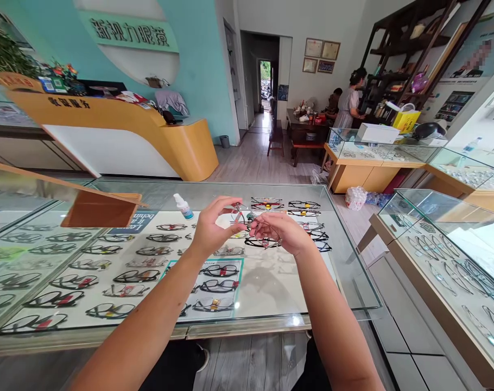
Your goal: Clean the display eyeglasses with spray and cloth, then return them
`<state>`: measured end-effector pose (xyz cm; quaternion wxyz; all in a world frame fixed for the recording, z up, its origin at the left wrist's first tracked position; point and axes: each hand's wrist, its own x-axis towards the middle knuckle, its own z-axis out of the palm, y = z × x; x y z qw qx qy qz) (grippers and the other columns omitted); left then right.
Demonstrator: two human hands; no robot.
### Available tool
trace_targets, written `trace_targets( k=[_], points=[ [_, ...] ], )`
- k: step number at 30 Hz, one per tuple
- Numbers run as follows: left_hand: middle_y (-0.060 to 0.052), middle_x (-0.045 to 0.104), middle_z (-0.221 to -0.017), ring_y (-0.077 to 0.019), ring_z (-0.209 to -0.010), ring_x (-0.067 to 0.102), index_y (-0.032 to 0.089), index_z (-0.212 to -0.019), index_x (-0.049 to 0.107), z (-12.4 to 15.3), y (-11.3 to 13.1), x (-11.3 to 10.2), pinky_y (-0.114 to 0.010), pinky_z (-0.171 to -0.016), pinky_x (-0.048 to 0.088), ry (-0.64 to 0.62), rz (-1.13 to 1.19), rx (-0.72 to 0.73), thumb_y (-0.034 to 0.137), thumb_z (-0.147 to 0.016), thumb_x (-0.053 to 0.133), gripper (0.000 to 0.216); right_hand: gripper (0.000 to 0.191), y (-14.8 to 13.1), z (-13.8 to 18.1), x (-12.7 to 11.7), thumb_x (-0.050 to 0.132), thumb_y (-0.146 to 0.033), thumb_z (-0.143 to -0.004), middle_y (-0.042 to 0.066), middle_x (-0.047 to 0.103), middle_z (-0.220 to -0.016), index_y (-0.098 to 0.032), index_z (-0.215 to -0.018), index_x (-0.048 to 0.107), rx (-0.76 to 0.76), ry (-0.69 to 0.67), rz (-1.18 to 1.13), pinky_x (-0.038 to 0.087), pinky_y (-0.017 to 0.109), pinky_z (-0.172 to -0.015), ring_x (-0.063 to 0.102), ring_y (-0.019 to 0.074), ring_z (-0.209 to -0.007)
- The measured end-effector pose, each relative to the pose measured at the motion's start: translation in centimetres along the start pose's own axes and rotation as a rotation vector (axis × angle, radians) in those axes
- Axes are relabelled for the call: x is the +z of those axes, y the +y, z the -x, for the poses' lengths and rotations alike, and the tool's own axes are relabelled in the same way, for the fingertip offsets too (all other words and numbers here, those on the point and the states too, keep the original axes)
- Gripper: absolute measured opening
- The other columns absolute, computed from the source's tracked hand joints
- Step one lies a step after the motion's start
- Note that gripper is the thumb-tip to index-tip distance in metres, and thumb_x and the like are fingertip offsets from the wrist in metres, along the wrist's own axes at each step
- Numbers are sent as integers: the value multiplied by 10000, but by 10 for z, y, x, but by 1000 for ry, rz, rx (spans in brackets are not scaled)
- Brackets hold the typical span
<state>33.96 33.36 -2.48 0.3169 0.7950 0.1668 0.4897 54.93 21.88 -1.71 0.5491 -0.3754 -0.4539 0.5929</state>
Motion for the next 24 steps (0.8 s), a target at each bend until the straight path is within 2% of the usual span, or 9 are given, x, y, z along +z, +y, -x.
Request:
trace_targets(
  k=[3,5,7,9,11,14,18,20,24],
  points=[
    [-106,718,-1228,-265,-1117,701,254,-1282,765,1,0,1,-399,-944,649,136,-1,-62,674,-773,889,671,557,-4,3,4,659,-746,-945,84,795,-1061,-236,-1106,815,-164,122,103,546,366,-914,723,242,-1004],
    [-108,707,-1230,-261,-1131,695,237,-1285,748,1,1,3,-388,-924,656,266,-16,-73,660,-803,873,653,520,-5,5,8,703,-676,-936,76,754,-1269,-285,-1276,749,-378,283,285,508,395,-1038,674,267,-1212],
    [-110,694,-1229,-254,-1138,687,225,-1292,728,-1,3,3,-383,-913,658,388,-45,-54,633,-833,863,628,574,-5,5,15,789,-570,-900,80,660,-1439,-319,-1399,654,-555,439,529,464,439,-1127,597,290,-1346],
    [-109,684,-1220,-253,-1137,681,219,-1286,718,-7,9,2,-389,-912,659,467,-94,-22,632,-839,859,625,660,-7,3,24,836,-513,-874,103,594,-1488,-323,-1453,584,-639,548,713,463,482,-1135,574,312,-1361],
    [-108,679,-1210,-255,-1128,680,219,-1279,714,-19,19,-2,-396,-906,658,509,-151,20,658,-830,855,644,696,-15,-2,34,854,-507,-868,121,579,-1471,-319,-1467,554,-690,613,787,500,493,-1081,589,320,-1318],
    [-109,676,-1220,-253,-1123,680,217,-1285,706,-50,46,-11,-386,-897,655,566,-204,148,681,-826,848,669,682,-43,-10,52,864,-513,-872,122,596,-1433,-319,-1450,558,-802,679,790,537,475,-1015,607,316,-1270],
    [-113,668,-1232,-247,-1145,676,222,-1315,680,-101,92,-24,-356,-873,653,647,-251,358,693,-873,798,657,559,-101,-18,72,814,-530,-927,103,633,-1377,-319,-1393,586,-1016,763,795,576,452,-969,645,289,-1224],
    [-116,662,-1248,-250,-1153,676,240,-1332,664,-122,114,-30,-353,-856,654,687,-289,434,731,-887,757,669,556,-130,-19,80,807,-552,-926,90,640,-1371,-323,-1382,586,-1133,797,824,604,450,-936,662,282,-1207],
    [-121,644,-1292,-261,-1193,669,258,-1390,616,-149,146,-34,-355,-834,655,724,-305,587,771,-907,699,710,573,-167,-13,95,790,-561,-938,95,617,-1419,-328,-1417,577,-1300,867,874,639,441,-892,671,289,-1231]
  ],
)
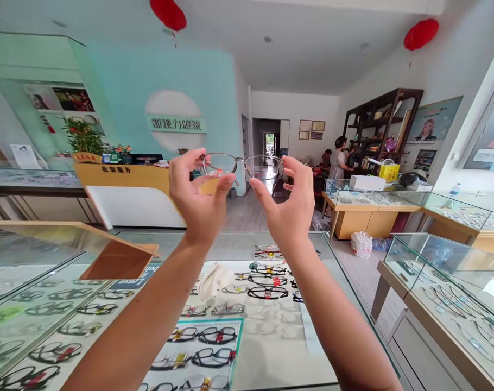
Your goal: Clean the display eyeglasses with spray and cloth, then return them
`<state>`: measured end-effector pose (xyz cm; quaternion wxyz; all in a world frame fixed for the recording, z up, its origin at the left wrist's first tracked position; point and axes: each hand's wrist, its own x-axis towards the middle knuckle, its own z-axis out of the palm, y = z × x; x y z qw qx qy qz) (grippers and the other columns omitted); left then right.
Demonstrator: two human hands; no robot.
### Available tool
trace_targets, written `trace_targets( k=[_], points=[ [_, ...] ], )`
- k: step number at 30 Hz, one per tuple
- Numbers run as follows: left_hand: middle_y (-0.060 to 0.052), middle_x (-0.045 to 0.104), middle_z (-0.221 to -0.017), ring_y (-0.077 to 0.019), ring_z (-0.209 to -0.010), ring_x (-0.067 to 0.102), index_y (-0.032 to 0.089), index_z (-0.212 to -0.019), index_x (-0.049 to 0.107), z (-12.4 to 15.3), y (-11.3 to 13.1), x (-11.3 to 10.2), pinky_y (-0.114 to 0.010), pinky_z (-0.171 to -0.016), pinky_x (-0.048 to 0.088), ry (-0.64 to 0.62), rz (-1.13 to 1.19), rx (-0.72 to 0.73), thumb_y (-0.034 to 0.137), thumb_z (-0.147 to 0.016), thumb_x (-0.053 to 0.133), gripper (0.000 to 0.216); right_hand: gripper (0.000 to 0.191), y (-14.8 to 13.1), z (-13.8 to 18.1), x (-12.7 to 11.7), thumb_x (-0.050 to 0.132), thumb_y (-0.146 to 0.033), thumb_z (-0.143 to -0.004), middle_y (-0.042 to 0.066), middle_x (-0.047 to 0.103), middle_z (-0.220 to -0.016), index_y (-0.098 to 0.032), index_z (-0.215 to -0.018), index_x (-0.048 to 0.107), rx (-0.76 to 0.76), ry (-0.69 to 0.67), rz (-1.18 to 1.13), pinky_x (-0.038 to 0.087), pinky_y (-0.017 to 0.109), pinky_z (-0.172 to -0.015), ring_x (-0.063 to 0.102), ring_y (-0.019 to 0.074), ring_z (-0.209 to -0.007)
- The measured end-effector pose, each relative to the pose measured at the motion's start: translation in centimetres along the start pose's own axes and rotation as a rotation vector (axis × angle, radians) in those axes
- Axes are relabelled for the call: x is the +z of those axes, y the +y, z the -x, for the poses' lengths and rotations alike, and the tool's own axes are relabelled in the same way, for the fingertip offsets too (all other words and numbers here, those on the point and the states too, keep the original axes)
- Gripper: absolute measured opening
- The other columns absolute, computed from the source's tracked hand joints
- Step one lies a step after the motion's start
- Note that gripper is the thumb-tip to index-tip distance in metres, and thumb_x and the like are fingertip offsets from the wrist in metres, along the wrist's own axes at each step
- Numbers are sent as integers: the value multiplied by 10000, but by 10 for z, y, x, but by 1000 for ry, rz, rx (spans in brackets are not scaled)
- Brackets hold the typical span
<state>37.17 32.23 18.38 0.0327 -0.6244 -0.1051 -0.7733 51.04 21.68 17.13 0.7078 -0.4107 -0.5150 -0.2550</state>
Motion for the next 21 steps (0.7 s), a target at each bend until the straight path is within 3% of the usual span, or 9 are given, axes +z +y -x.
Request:
trace_targets(
  k=[7,15,21],
  points=[
    [-130,616,-1394,-272,-1268,660,295,-1509,530,-5,15,10,-353,-862,659,-21,74,64,708,-920,736,749,596,-14,-6,-10,729,-490,-998,110,593,-1486,-364,-1538,510,-73,87,37,653,467,-916,636,315,-1323],
    [-114,644,-1462,-286,-1349,650,333,-1573,519,37,6,13,-368,-899,678,-53,131,-16,538,-946,801,717,595,5,31,-8,739,-455,-987,100,597,-1536,-375,-1543,543,76,100,-26,652,493,-989,634,315,-1373],
    [-126,652,-1504,-279,-1351,667,315,-1598,514,67,6,3,-388,-942,676,-68,107,-110,490,-955,802,726,599,12,53,-3,781,-459,-962,95,637,-1505,-363,-1519,584,178,106,-56,634,504,-1034,646,300,-1363]
  ],
)
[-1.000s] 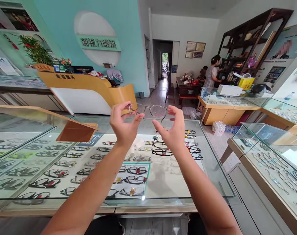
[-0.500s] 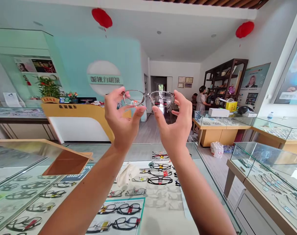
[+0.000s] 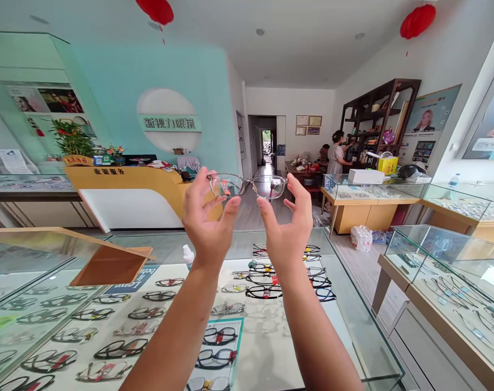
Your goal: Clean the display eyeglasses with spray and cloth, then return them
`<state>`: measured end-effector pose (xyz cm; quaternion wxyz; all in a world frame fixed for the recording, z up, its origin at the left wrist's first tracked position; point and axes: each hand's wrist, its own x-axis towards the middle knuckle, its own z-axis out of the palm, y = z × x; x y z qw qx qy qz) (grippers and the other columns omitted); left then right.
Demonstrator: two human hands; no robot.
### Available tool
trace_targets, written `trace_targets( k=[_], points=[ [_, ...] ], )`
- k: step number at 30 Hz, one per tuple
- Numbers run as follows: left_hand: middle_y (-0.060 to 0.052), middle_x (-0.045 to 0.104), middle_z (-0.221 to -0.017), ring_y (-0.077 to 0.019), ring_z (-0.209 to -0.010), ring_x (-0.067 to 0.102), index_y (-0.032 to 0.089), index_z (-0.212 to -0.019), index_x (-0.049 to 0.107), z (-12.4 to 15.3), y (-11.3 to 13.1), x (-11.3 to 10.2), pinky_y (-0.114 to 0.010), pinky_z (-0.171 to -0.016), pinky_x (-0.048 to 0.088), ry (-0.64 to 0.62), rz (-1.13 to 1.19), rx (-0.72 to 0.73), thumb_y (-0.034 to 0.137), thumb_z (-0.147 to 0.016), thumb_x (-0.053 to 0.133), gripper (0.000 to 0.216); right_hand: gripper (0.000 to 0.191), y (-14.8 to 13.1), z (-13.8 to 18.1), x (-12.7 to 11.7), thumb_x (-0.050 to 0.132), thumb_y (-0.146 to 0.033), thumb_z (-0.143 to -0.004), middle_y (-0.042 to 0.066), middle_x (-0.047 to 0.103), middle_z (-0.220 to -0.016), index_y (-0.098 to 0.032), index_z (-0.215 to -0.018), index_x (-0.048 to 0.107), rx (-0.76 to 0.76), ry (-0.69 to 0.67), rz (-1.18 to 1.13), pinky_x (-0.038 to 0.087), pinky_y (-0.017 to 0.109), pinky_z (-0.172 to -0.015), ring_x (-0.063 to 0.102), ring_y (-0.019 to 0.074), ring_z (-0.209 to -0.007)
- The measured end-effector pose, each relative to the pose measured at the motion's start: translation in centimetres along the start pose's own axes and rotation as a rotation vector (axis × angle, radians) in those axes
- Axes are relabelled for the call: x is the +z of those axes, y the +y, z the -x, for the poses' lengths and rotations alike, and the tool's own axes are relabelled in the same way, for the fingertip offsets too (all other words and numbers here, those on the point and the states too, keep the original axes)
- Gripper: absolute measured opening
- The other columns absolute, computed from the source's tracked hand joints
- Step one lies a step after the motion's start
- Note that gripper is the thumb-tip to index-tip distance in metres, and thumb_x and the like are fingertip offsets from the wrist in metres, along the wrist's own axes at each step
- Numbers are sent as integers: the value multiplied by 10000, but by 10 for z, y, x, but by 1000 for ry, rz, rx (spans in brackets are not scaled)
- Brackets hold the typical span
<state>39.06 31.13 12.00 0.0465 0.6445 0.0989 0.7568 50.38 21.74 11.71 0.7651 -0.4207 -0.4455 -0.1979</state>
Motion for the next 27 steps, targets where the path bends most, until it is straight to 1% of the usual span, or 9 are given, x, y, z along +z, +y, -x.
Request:
trace_targets(
  k=[2,5,8,12,16,20,24,27],
  points=[
    [-136,657,-1505,-281,-1356,672,299,-1591,513,8,0,-4,-402,-966,666,30,1,-66,488,-960,797,717,592,1,3,1,784,-463,-962,96,644,-1504,-356,-1510,592,6,-24,8,637,495,-1025,654,294,-1348],
    [-140,693,-1455,-275,-1308,704,273,-1521,560,14,2,-8,-419,-992,647,64,-2,-157,492,-958,799,650,575,2,5,2,778,-468,-967,92,651,-1493,-355,-1500,598,-5,-55,39,632,493,-1017,660,289,-1317],
    [-123,716,-1413,-266,-1263,721,268,-1457,599,14,4,-10,-421,-993,633,46,-25,-197,511,-943,812,607,565,5,5,3,762,-478,-970,91,663,-1448,-357,-1496,595,10,-70,84,625,495,-999,668,287,-1265],
    [-119,718,-1377,-264,-1237,723,257,-1417,608,11,-1,-10,-411,-978,619,6,-45,-233,559,-923,817,616,560,14,4,4,756,-505,-965,91,676,-1402,-352,-1481,600,49,-102,120,614,489,-978,673,285,-1234],
    [-116,728,-1322,-261,-1224,722,245,-1385,607,8,-8,-5,-403,-978,608,-20,-52,-242,588,-906,824,628,562,23,1,3,747,-510,-966,93,674,-1412,-349,-1483,595,48,-120,127,605,481,-978,669,279,-1234],
    [-88,734,-1256,-242,-1171,725,256,-1351,623,7,-4,-4,-406,-994,599,-23,-91,-222,575,-910,824,580,567,23,-1,0,769,-519,-945,93,681,-1368,-331,-1458,617,76,-109,134,599,465,-959,683,266,-1179],
    [-76,724,-1220,-241,-1128,719,280,-1335,627,11,0,-15,-414,-968,606,8,-144,-213,568,-902,833,560,552,17,3,-2,805,-561,-913,83,702,-1292,-321,-1389,661,153,-153,102,607,436,-907,705,249,-1090],
    [-86,702,-1267,-262,-1178,702,289,-1367,615,15,-4,-26,-432,-958,608,20,-189,-175,567,-907,826,577,557,17,11,4,813,-564,-906,86,705,-1310,-323,-1384,661,217,-215,17,617,425,-903,714,248,-1102]
  ],
)
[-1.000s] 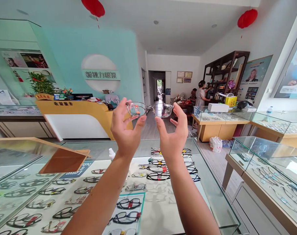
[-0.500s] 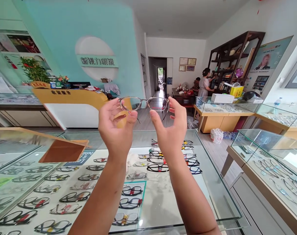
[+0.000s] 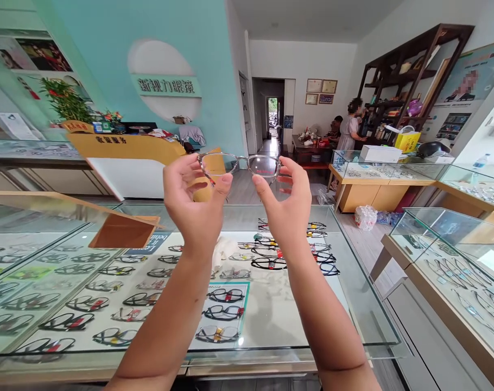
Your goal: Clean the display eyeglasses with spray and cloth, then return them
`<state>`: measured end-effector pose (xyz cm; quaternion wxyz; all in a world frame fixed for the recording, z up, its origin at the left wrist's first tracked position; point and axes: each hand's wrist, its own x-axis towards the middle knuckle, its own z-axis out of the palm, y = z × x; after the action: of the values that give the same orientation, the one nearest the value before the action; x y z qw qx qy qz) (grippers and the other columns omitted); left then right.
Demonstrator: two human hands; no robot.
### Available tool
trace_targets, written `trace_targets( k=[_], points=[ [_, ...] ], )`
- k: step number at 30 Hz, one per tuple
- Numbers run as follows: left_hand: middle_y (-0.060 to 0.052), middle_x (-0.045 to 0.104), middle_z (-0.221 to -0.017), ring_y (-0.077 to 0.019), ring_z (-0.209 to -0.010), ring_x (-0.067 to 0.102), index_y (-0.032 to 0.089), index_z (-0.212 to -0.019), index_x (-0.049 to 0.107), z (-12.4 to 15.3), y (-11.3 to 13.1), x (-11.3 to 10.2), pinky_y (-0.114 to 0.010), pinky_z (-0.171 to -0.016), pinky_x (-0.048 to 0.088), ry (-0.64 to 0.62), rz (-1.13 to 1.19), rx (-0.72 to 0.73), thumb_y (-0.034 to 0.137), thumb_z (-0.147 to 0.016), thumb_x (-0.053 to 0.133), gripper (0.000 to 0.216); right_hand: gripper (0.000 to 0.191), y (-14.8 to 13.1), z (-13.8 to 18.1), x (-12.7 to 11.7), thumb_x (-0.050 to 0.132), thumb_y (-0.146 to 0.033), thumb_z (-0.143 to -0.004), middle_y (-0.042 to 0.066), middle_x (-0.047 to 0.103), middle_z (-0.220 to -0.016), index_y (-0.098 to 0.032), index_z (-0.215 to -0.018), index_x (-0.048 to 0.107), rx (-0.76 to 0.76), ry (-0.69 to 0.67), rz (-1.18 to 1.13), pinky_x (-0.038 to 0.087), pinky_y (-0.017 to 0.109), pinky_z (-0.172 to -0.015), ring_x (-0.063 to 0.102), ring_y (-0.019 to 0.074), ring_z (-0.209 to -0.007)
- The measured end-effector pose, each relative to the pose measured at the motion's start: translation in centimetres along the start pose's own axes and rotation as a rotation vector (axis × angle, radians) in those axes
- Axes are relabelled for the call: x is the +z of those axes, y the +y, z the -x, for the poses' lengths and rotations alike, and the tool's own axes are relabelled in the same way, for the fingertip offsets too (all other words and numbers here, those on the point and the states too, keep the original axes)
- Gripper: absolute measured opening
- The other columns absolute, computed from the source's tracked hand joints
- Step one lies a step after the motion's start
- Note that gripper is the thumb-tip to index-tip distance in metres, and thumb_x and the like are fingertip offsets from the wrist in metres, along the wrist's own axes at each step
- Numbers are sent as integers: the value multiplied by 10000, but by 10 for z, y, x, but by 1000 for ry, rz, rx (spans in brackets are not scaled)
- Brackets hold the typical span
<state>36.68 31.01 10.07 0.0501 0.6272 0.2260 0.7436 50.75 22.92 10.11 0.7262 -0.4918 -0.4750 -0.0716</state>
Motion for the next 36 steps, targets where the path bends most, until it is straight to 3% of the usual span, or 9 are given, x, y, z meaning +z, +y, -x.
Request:
trace_targets(
  k=[11,20,26,36],
  points=[
    [-104,682,-1323,-308,-1289,655,262,-1401,636,-4,-15,-8,-504,-1104,555,13,-70,98,540,-891,853,619,567,23,6,26,808,-534,-913,106,710,-1357,-293,-1401,649,114,-77,-159,630,428,-943,718,250,-1189],
    [-105,688,-1428,-297,-1341,687,317,-1483,553,2,-34,9,-502,-1104,589,-49,60,20,618,-955,755,641,595,15,7,24,716,-535,-993,98,573,-1515,-389,-1542,537,-180,98,47,613,534,-1021,608,328,-1369],
    [-95,701,-1383,-300,-1306,694,314,-1438,590,4,-37,10,-509,-1077,579,-50,69,-33,610,-942,775,606,614,27,4,24,673,-551,-1018,85,568,-1506,-443,-1591,480,-172,42,92,585,593,-1035,597,337,-1344],
    [-100,688,-1366,-314,-1321,677,295,-1424,591,9,-44,14,-526,-1097,569,-56,-2,-44,636,-942,760,614,605,45,-1,26,681,-566,-1013,96,601,-1464,-419,-1578,519,-143,3,107,605,535,-991,642,306,-1252]
  ],
)
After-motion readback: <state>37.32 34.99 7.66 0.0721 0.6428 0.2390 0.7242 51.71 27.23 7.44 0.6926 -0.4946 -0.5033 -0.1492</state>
